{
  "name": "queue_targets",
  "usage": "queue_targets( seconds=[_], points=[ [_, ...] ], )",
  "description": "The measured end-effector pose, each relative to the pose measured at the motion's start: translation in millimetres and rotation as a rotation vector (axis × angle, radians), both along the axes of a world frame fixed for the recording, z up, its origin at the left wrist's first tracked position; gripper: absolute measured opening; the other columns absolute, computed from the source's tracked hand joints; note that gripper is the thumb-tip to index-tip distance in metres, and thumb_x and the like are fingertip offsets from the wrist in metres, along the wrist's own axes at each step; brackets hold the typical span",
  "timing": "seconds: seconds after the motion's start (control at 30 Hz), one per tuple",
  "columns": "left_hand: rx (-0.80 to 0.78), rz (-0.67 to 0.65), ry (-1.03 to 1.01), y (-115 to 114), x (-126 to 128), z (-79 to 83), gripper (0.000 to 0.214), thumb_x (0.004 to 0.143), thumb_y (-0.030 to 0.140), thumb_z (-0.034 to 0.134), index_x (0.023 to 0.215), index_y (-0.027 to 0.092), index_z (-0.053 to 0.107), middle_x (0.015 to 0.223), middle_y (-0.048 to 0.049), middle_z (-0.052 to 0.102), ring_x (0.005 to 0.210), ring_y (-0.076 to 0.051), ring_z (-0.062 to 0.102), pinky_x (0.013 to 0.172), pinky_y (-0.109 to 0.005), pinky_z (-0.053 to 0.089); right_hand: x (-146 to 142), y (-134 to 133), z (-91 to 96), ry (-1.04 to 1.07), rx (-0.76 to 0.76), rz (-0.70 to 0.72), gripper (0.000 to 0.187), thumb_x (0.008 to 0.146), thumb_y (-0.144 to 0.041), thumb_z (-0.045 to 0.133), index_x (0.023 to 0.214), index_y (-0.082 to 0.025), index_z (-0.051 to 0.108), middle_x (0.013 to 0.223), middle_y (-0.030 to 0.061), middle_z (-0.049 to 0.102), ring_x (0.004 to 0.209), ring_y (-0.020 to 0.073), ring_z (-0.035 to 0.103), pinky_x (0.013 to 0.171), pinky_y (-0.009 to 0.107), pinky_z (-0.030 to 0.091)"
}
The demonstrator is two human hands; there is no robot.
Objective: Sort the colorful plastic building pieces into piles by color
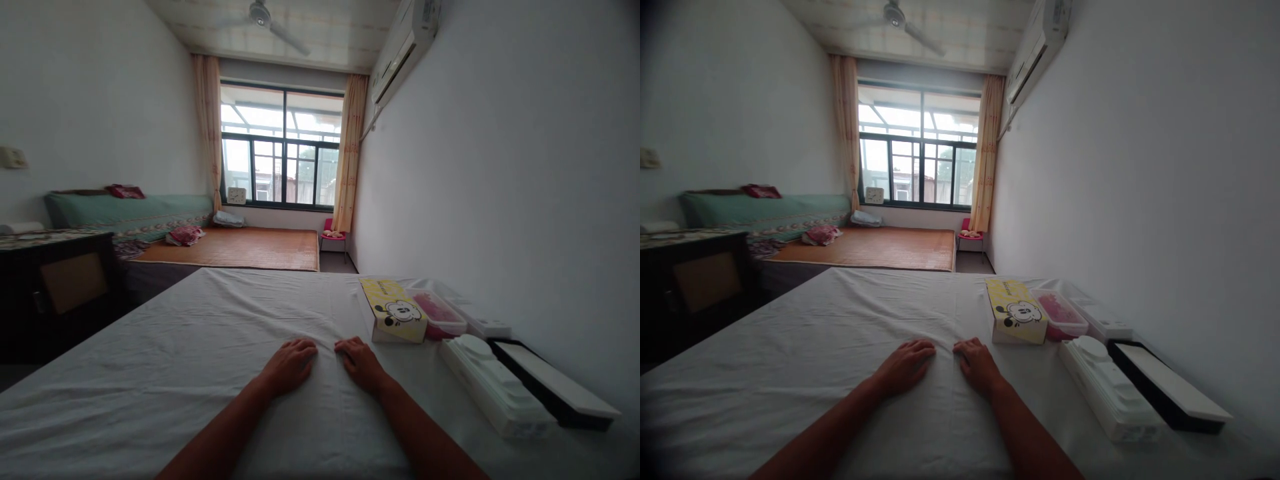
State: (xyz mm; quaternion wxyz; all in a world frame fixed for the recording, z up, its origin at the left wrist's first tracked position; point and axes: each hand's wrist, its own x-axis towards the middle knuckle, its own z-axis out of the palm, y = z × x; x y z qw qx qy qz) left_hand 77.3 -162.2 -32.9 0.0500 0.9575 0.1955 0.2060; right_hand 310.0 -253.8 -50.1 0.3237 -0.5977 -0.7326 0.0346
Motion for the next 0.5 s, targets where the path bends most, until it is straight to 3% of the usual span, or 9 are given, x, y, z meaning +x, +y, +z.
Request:
queue_targets(
  seconds=[0.5],
  points=[
    [0.020, -0.010, -0.008, 5.1, 0.8, -5.5, 0.037, 0.081, 0.020, 0.050, 0.117, 0.027, 0.057, 0.121, -0.0030, 0.060, 0.113, -0.021, 0.053, 0.101, -0.035, 0.040, 0.3, -0.9, 5.0, -0.005, -0.029, -0.031, 0.039, 0.075, -0.008, 0.049, 0.106, -0.027, 0.065, 0.115, -0.0008, 0.066, 0.110, 0.0189, 0.053, 0.095, 0.033, 0.040]
  ],
)
